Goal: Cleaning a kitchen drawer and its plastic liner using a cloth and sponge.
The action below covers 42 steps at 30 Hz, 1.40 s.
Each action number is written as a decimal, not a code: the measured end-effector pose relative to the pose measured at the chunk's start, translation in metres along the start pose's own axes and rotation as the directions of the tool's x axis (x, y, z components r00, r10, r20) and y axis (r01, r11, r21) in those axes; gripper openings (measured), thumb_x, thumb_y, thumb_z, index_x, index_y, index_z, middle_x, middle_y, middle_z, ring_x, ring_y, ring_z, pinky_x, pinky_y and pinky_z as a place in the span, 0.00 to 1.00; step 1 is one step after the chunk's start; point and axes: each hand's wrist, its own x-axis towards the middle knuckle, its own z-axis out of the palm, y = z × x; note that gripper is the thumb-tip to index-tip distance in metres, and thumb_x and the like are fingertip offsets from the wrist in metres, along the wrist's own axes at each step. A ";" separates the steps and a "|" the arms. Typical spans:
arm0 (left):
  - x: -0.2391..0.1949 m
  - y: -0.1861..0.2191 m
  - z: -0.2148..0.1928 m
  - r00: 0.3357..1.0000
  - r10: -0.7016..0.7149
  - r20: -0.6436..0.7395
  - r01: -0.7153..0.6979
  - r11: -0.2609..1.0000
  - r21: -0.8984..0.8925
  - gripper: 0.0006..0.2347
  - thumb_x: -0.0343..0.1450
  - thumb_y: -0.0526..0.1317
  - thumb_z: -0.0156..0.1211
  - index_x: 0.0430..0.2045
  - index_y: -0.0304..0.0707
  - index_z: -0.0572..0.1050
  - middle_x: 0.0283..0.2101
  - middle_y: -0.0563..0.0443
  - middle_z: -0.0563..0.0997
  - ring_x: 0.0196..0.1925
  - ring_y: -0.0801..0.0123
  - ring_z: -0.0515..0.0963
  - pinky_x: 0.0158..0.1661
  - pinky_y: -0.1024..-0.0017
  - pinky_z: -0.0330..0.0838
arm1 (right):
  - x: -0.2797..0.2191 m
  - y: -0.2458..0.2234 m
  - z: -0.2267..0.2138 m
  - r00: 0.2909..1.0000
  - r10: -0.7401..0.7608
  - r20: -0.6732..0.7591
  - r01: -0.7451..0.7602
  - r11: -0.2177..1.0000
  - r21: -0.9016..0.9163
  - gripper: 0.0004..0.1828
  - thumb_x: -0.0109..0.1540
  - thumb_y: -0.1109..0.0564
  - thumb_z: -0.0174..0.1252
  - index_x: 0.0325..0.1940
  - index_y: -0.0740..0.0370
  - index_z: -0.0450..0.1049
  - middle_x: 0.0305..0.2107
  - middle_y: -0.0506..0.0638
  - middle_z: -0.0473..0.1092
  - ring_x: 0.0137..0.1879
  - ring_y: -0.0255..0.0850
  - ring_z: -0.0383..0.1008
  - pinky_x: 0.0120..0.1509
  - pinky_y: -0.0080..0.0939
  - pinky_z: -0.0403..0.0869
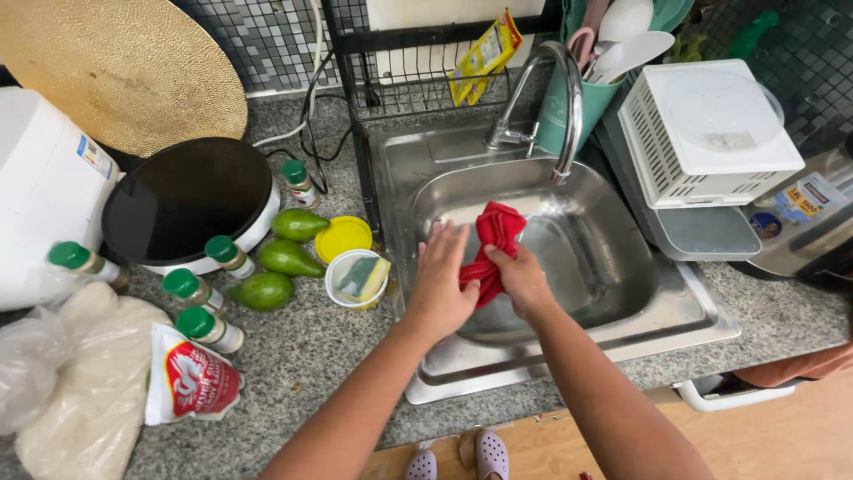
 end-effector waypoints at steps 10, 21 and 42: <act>-0.007 0.020 -0.033 0.972 0.056 0.228 -0.146 0.905 0.400 0.41 0.59 0.37 0.66 0.71 0.47 0.55 0.75 0.30 0.52 0.76 0.36 0.38 0.62 0.25 0.23 | -0.020 0.005 -0.003 0.986 -0.091 -0.137 0.031 0.920 -0.390 0.22 0.70 0.46 0.48 0.56 0.66 0.73 0.38 0.53 0.77 0.42 0.39 0.77 0.49 0.41 0.73; -0.023 0.001 -0.006 0.985 -0.063 0.163 0.068 0.997 -0.025 0.40 0.72 0.48 0.62 0.75 0.38 0.43 0.76 0.23 0.46 0.78 0.39 0.45 0.70 0.41 0.39 | -0.042 -0.007 -0.007 0.997 0.051 -0.050 -0.043 0.988 0.149 0.22 0.71 0.44 0.43 0.59 0.60 0.68 0.41 0.51 0.75 0.43 0.40 0.77 0.42 0.44 0.78; -0.077 0.074 0.011 0.924 -0.305 -0.231 0.058 0.709 -0.703 0.15 0.77 0.35 0.54 0.59 0.32 0.73 0.49 0.42 0.85 0.51 0.65 0.83 0.52 0.70 0.77 | -0.165 -0.054 -0.019 0.948 -0.093 0.305 0.007 0.962 0.272 0.19 0.64 0.55 0.58 0.58 0.61 0.69 0.47 0.48 0.74 0.50 0.38 0.75 0.53 0.46 0.75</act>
